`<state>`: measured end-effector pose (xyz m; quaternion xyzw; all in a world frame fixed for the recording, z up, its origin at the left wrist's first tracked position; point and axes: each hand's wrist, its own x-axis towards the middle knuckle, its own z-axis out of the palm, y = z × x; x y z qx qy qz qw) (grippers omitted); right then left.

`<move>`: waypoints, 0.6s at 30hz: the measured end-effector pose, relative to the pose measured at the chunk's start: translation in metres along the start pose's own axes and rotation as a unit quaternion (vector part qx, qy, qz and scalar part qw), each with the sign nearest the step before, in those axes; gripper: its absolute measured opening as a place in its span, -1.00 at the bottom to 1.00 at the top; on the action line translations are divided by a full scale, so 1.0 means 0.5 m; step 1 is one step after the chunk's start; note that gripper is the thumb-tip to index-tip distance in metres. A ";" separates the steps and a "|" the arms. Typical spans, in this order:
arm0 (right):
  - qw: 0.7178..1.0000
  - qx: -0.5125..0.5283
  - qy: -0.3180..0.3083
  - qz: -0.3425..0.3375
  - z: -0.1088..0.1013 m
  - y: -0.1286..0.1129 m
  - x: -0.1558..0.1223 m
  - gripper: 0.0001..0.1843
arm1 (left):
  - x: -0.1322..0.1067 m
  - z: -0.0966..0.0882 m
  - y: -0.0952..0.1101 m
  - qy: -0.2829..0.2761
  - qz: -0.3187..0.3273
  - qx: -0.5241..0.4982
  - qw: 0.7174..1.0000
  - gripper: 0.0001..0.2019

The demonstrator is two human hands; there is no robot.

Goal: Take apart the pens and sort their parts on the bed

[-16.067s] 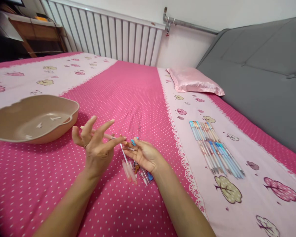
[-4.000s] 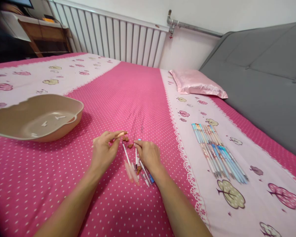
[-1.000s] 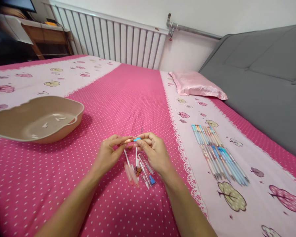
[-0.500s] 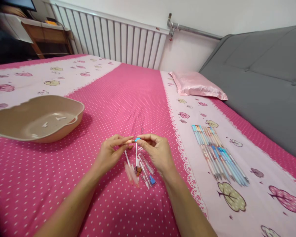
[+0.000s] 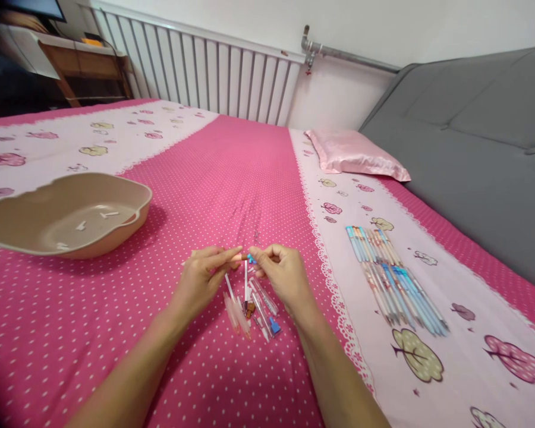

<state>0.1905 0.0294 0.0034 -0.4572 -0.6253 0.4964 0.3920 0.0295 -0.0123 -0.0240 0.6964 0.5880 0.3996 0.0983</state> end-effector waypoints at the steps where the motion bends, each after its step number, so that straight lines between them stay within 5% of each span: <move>1: 1.000 -0.009 -0.006 -0.005 0.000 0.000 0.000 -0.60 | 0.000 0.000 0.001 -0.001 0.003 0.002 1.000 -0.74; 18: 0.983 -0.181 0.021 -0.024 0.002 0.009 0.003 -0.39 | -0.002 -0.008 0.029 -0.022 0.008 -0.014 1.000 -0.74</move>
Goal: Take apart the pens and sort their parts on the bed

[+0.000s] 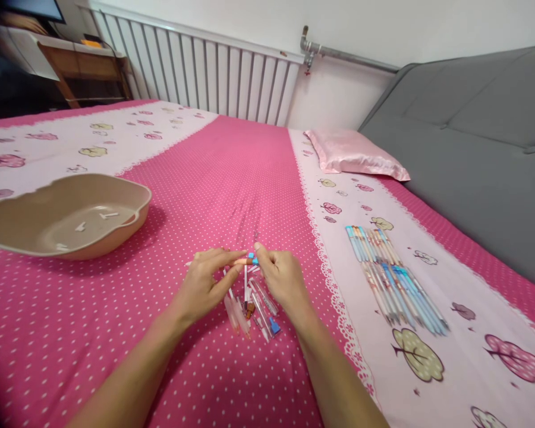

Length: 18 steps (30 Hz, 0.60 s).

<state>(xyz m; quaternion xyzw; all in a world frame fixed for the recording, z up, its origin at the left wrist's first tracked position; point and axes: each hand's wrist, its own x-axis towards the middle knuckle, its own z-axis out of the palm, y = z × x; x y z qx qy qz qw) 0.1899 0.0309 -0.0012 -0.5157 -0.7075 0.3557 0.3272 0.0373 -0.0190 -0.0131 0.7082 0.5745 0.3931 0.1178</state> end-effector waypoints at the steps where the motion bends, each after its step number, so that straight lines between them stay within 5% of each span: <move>1: 1.000 -0.005 0.002 0.000 0.000 -0.002 -0.001 -0.38 | 0.001 -0.001 0.000 -0.003 0.004 0.001 1.000 -0.74; 18: 0.995 0.091 -0.035 0.014 -0.008 0.006 -0.001 -0.45 | 0.003 -0.004 -0.009 0.023 -0.012 -0.003 1.000 -0.77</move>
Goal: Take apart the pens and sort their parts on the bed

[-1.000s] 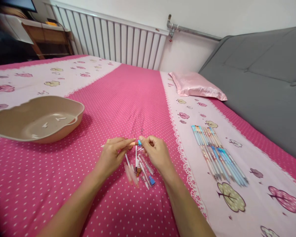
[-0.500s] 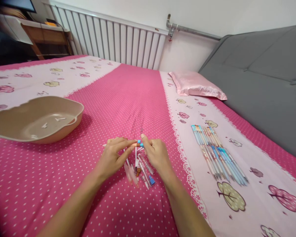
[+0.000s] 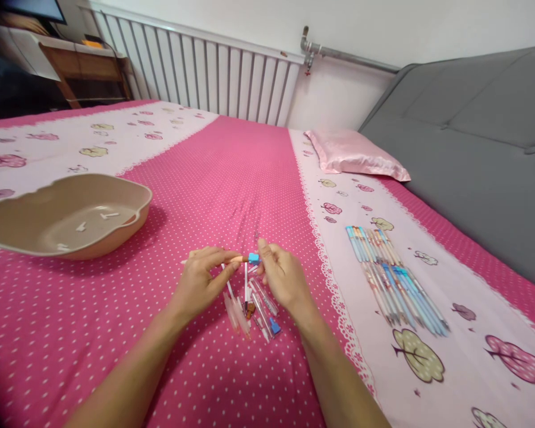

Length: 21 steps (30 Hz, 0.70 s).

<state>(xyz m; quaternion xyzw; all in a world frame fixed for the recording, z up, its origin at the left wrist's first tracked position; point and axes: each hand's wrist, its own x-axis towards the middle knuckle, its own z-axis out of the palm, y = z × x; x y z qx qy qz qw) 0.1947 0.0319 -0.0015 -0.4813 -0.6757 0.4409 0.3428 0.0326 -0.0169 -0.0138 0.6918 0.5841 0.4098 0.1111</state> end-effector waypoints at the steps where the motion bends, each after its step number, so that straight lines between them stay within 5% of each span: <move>1: 1.000 0.020 -0.013 0.006 0.000 -0.003 -0.002 -0.49 | 0.000 0.000 -0.001 0.000 -0.002 0.001 1.000 -0.78; 6: 0.994 0.093 -0.060 0.013 0.002 -0.024 -0.011 -0.59 | 0.001 0.000 -0.006 0.009 -0.012 0.006 1.000 -0.78; 16: 0.989 0.146 -0.020 0.020 0.000 -0.021 -0.005 -0.83 | 0.002 0.000 -0.008 0.009 -0.020 0.008 1.000 -0.78; 19: 0.954 0.286 0.000 0.096 0.012 -0.020 -0.002 -0.86 | 0.000 0.001 -0.010 0.020 -0.004 0.038 0.999 -0.78; 21: 0.895 0.411 -0.026 0.171 0.025 -0.020 0.000 -0.84 | -0.002 0.001 -0.011 0.032 0.026 0.089 0.995 -0.79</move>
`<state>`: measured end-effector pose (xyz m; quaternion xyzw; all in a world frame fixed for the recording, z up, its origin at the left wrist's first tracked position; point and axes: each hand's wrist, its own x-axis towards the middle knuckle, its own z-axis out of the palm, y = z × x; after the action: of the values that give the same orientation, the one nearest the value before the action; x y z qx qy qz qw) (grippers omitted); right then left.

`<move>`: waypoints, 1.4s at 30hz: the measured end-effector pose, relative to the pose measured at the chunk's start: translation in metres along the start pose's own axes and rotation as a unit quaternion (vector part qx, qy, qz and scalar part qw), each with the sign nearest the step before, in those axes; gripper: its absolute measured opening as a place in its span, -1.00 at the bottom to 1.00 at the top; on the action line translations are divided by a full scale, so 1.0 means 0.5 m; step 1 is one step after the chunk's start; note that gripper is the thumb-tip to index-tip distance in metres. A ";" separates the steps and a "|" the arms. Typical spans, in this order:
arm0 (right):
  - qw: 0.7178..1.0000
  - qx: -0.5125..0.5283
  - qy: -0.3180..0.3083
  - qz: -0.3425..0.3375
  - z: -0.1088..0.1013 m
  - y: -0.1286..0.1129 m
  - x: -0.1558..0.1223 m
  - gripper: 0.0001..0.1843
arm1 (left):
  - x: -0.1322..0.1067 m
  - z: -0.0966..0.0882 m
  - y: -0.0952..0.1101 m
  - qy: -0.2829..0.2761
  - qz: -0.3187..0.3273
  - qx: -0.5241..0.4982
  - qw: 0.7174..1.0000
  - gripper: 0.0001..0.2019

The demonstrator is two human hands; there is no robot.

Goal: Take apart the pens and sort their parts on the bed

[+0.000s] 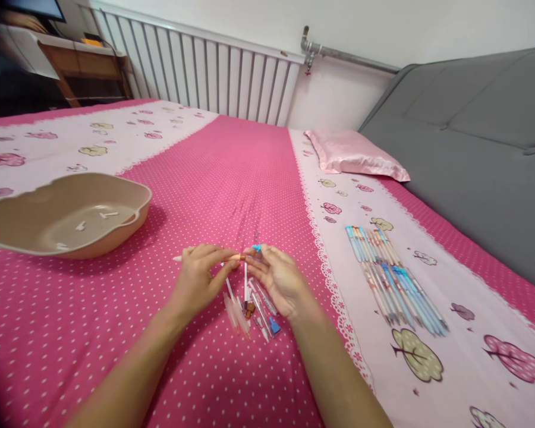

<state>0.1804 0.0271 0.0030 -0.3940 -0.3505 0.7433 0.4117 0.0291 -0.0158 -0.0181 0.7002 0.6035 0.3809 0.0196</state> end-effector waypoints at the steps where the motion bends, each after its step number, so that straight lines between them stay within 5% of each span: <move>1: 0.997 0.057 -0.011 0.043 0.004 0.005 0.002 -0.81 | -0.001 -0.001 0.000 0.004 0.021 0.028 0.999 -0.80; 6: 0.973 0.183 -0.032 0.139 0.021 0.022 0.007 -0.64 | -0.004 -0.009 0.008 -0.004 0.112 0.120 0.986 -0.80; 16: 0.975 0.178 -0.058 0.124 0.024 0.029 0.006 -0.74 | -0.007 -0.008 0.007 0.100 0.132 0.111 0.980 -0.75; 23: 0.997 0.052 0.062 0.001 0.018 0.028 0.007 -0.80 | 0.000 -0.001 -0.007 0.096 -0.017 -0.025 0.995 -0.77; 27: 0.991 -0.078 0.048 -0.099 0.019 0.018 -0.004 -0.89 | 0.000 0.000 -0.009 0.081 -0.055 -0.055 0.994 -0.77; 34: 0.947 -0.240 0.015 -0.215 0.013 0.008 -0.013 -0.80 | 0.000 -0.001 -0.007 0.070 -0.070 -0.049 0.994 -0.78; 42: 0.858 -0.420 0.048 -0.293 0.006 0.006 -0.017 -0.75 | -0.001 -0.002 -0.010 0.037 -0.063 -0.036 0.997 -0.78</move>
<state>0.1799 0.0179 0.0043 -0.4442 -0.7081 0.3509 0.4221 0.0244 -0.0155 -0.0199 0.6448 0.6330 0.4259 0.0462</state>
